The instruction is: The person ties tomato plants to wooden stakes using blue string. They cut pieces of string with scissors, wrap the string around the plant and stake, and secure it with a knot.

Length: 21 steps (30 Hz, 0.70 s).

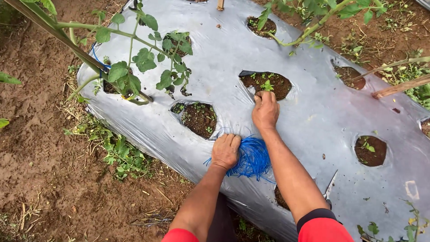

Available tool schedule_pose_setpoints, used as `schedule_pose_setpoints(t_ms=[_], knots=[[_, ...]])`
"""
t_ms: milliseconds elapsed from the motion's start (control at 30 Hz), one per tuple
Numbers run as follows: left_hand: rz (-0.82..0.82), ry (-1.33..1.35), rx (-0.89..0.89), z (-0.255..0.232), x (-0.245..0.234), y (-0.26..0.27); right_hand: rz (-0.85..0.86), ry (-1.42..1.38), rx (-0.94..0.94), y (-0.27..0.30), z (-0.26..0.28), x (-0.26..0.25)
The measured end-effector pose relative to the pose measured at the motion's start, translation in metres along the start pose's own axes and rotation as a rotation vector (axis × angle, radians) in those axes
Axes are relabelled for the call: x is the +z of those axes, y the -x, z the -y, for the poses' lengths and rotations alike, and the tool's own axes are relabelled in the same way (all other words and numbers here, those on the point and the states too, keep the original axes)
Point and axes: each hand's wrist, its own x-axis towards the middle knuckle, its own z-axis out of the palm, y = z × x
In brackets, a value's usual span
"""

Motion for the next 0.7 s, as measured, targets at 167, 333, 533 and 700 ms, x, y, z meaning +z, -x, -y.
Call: schedule_pose_setpoints(t_ms=[167,333,533,700], knots=[[-0.031,0.002,-0.005,0.000,0.000,0.000,-0.176,-0.029,-0.234,-0.003,0.051,0.001],[-0.045,-0.013,-0.011,0.005,0.016,0.016,0.070,-0.201,-0.506,0.004,0.102,0.032],[-0.045,0.025,-0.021,0.013,0.037,0.034,0.678,0.172,-0.574,-0.007,0.159,0.030],[-0.050,0.037,-0.034,0.010,0.043,0.039,0.527,0.289,-0.800,0.002,0.119,0.104]])
